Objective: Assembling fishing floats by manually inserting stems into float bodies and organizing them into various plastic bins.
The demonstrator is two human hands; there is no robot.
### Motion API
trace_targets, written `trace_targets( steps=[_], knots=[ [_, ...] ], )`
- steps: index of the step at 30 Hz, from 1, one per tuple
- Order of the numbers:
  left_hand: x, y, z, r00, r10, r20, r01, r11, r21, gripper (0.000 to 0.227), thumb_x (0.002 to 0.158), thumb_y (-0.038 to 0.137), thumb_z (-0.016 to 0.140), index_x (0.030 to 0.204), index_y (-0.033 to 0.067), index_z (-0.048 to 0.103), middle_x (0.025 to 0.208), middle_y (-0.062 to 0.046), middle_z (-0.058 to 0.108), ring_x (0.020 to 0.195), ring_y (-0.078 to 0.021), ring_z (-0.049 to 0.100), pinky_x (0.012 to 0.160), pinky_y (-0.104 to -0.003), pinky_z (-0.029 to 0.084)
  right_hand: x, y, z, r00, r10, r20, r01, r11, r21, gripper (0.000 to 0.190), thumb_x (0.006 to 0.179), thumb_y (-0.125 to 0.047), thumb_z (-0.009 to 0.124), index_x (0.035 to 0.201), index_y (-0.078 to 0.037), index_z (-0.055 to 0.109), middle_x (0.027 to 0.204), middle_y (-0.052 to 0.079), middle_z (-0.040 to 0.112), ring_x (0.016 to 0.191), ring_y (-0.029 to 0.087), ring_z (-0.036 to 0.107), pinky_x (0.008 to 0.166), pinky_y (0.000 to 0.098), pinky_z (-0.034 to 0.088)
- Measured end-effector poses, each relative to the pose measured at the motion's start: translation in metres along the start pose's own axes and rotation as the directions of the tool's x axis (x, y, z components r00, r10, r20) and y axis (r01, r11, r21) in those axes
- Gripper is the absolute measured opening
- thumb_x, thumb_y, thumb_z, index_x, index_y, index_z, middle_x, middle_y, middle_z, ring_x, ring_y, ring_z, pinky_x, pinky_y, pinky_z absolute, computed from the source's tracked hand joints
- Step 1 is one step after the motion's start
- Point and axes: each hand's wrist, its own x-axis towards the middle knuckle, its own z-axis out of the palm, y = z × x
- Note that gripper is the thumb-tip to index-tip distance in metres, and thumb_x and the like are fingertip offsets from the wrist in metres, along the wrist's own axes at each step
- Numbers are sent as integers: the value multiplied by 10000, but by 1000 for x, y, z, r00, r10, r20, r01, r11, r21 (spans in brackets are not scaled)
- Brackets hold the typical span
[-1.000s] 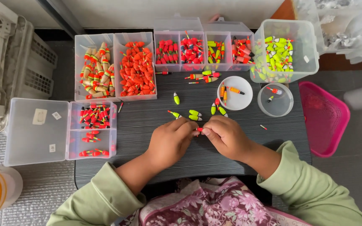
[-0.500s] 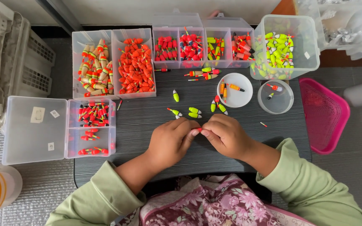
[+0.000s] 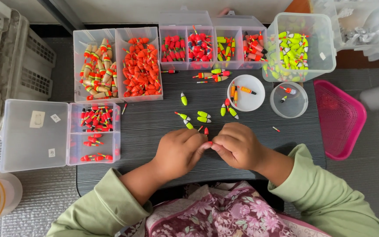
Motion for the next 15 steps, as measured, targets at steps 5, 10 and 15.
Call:
trace_targets(
  steps=[5, 10, 15],
  knots=[
    [4, 7, -3, 951, 282, -129, -267, 956, 121, 223, 1032, 275, 531, 951, 136, 686, 747, -17, 571, 570, -206, 565, 510, -319, 493, -5, -6, 1, 988, -142, -59, 141, 990, -15, 291, 1011, -211, 528, 770, -98, 646, 635, 15, 474, 507, 187, 476, 464, 318, 471],
    [8, 15, -7, 920, 340, -196, -331, 941, 76, 346, 1048, 408, 469, 913, 171, 682, 738, 18, 559, 559, -173, 500, 490, -292, 435, -6, -9, 2, 931, -339, -135, 327, 939, -105, 298, 1006, -241, 559, 751, -118, 652, 652, 11, 507, 526, 178, 480, 499, 335, 510],
    [3, 11, 0, 924, 359, -134, -326, 921, 215, 255, 1052, 327, 495, 931, 157, 640, 757, -2, 535, 565, -182, 522, 487, -307, 451, -10, -6, 5, 981, -170, -98, 175, 983, 47, 294, 1012, -207, 524, 770, -96, 651, 630, 13, 477, 494, 179, 480, 443, 328, 477]
  ],
)
